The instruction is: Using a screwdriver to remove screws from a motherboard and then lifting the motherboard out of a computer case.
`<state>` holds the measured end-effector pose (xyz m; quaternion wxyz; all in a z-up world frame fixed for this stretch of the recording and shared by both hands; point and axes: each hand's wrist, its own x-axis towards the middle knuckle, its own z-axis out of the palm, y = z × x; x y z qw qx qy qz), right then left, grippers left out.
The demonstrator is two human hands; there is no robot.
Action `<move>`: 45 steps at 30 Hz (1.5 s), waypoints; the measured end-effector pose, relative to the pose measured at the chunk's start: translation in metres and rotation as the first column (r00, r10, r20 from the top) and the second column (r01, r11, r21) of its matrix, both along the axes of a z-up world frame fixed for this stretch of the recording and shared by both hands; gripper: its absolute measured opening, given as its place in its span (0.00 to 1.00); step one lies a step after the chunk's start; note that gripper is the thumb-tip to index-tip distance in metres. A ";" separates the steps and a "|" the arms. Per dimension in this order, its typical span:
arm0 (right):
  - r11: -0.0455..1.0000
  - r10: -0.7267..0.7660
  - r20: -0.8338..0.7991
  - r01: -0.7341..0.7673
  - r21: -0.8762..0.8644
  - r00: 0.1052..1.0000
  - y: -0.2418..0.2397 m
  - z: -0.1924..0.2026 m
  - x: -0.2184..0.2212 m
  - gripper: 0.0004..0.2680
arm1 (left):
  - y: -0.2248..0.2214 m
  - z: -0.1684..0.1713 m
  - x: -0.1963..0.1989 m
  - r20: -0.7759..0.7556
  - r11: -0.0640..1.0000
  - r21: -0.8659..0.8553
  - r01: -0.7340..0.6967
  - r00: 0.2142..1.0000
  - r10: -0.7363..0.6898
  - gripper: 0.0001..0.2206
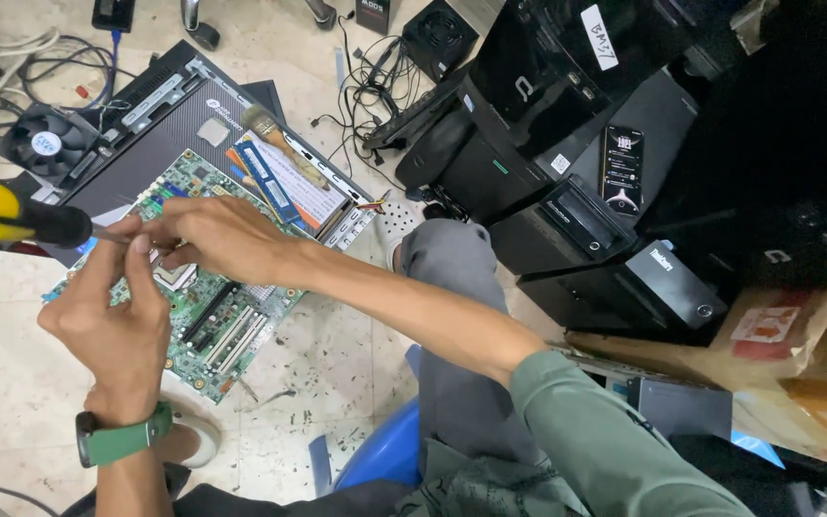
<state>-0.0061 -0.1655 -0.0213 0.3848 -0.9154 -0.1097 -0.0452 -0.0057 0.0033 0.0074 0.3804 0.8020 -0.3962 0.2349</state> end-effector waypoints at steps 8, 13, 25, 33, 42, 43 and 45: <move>0.998 0.054 0.061 -0.056 0.028 0.997 -0.003 0.009 -0.007 0.03 | -0.008 0.006 -0.006 -0.113 0.997 -0.073 -0.019 0.994 0.011 0.06; 0.992 0.124 0.054 -0.124 -0.001 0.991 0.001 0.030 -0.010 0.07 | -0.016 0.031 -0.005 -0.112 0.986 -0.155 -0.054 0.993 0.037 0.03; 1.000 -0.023 0.022 0.023 0.019 0.999 -0.004 -0.003 -0.004 0.04 | -0.011 0.018 -0.002 -0.144 0.980 -0.198 0.022 0.988 -0.052 0.03; 0.998 0.044 0.053 -0.046 0.033 0.998 -0.001 0.017 -0.001 0.04 | -0.011 0.020 -0.007 -0.149 0.987 -0.163 0.004 0.988 -0.029 0.09; 1.000 -0.005 0.081 0.006 -0.010 0.997 0.000 0.016 -0.001 0.07 | -0.009 0.014 -0.006 -0.103 0.994 -0.095 0.055 0.993 -0.064 0.09; 1.000 -0.008 0.080 0.009 -0.008 0.997 0.000 0.015 0.000 0.07 | -0.010 0.018 -0.008 -0.104 0.994 -0.092 0.057 0.992 -0.067 0.09; 0.994 0.095 0.131 -0.100 0.033 0.987 -0.002 0.012 -0.001 0.08 | -0.015 0.028 -0.011 -0.158 0.987 -0.115 0.110 0.979 -0.128 0.11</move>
